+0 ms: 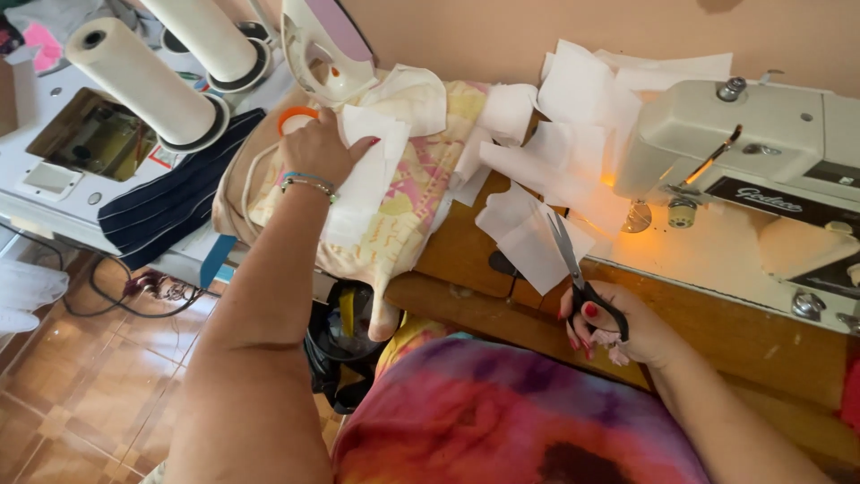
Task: Cutting small rectangular pieces of white fabric using scissors at a sewing workstation.
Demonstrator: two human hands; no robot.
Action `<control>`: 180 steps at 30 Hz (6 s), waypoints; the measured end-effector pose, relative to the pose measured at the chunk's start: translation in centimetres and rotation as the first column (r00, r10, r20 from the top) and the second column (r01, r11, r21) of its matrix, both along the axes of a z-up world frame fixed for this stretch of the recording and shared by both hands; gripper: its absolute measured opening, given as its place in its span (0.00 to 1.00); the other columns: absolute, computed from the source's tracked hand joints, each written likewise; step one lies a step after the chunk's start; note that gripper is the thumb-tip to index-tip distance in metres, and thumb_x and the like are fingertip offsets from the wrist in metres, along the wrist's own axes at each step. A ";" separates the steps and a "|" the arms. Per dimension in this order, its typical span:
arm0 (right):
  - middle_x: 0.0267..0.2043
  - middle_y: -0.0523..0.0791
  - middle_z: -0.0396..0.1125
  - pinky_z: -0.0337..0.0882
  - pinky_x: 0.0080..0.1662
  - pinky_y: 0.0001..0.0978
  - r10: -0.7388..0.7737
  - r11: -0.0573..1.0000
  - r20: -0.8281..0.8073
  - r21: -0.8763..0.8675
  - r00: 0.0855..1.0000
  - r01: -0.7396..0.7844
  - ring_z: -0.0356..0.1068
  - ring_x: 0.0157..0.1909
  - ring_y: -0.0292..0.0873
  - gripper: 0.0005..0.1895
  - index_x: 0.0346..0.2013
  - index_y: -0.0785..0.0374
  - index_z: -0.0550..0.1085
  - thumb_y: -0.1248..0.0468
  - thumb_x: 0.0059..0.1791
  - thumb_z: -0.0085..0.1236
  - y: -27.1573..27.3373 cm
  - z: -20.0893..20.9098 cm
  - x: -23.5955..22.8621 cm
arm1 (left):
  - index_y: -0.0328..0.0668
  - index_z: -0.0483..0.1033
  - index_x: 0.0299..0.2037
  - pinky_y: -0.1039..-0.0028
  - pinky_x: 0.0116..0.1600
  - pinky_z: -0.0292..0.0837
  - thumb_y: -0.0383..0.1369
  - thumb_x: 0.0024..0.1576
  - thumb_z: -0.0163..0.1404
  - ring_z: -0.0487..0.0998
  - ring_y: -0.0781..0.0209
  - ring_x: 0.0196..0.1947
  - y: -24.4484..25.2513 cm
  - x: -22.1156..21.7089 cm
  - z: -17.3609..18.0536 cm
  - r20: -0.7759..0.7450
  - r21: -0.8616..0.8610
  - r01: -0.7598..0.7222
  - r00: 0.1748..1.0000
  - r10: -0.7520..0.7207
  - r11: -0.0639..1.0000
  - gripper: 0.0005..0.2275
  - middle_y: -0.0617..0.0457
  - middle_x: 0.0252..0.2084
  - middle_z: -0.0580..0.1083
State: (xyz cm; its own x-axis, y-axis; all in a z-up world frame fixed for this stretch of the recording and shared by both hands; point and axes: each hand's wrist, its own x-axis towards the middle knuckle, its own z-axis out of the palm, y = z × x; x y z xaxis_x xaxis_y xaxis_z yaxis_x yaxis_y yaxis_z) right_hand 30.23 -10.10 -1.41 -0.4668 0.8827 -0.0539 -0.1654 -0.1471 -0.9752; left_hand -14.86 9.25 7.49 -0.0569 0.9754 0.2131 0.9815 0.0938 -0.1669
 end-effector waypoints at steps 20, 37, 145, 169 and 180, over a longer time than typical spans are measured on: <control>0.16 0.63 0.59 0.74 0.21 0.65 -0.091 0.733 0.196 -0.651 0.976 0.198 0.72 0.25 0.74 0.33 0.42 0.76 0.71 0.43 0.50 0.57 -2.3 3.7 -3.7 | 0.53 0.69 0.55 0.57 0.55 0.76 0.62 0.46 0.58 0.79 0.46 0.53 -6.6 19.2 -10.6 0.751 -0.123 0.299 0.652 -0.108 0.946 0.32 0.49 0.49 0.76; 0.19 0.54 0.63 0.76 0.26 0.49 0.283 0.835 0.138 -0.523 0.949 -0.173 0.73 0.30 0.60 0.35 0.38 0.69 0.72 0.36 0.46 0.48 1.7 4.7 -3.8 | 0.50 0.58 0.70 0.65 0.67 0.68 0.35 0.50 0.65 0.63 0.54 0.71 -12.3 11.4 -7.0 0.957 0.290 0.116 -0.041 -0.287 0.950 0.37 0.45 0.71 0.61; 0.15 0.36 0.70 0.62 0.24 0.26 -0.338 0.842 0.645 0.532 0.685 -0.085 0.61 0.18 0.31 0.22 0.27 0.53 0.81 0.49 0.27 0.83 -4.8 7.2 -2.2 | 0.62 0.45 0.77 0.80 0.59 0.63 0.34 0.55 0.61 0.57 0.66 0.38 -16.5 15.2 4.2 0.966 0.006 0.933 0.087 -0.242 0.360 0.42 0.65 0.60 0.64; 0.26 0.36 0.80 0.71 0.33 0.23 -0.358 0.884 0.582 0.464 0.730 0.063 0.75 0.29 0.29 0.14 0.27 0.55 0.82 0.61 0.32 0.81 -5.9 4.8 -1.1 | 0.44 0.70 0.26 0.77 0.29 0.56 0.36 0.63 0.50 0.57 0.74 0.23 -16.7 14.5 3.9 0.935 0.101 0.916 0.045 -0.352 0.387 0.13 0.64 0.21 0.60; 0.53 0.48 0.74 0.67 0.62 0.34 -0.233 0.886 0.495 0.463 0.837 -0.027 0.71 0.59 0.42 0.26 0.52 0.58 0.77 0.60 0.41 0.73 -3.9 4.1 -2.5 | 0.49 0.67 0.40 0.81 0.41 0.63 0.31 0.69 0.44 0.67 0.74 0.32 -10.0 0.3 3.0 0.952 0.160 0.458 0.162 -0.259 0.875 0.04 0.65 0.31 0.68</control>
State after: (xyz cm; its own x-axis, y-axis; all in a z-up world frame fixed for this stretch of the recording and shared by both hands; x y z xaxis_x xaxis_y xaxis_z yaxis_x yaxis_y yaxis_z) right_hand 27.69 -14.00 2.64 -0.3856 0.9122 0.1382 0.3980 0.2996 -0.8671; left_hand -14.58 -0.74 10.50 0.2511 0.9551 0.1573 0.3475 -0.2406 0.9063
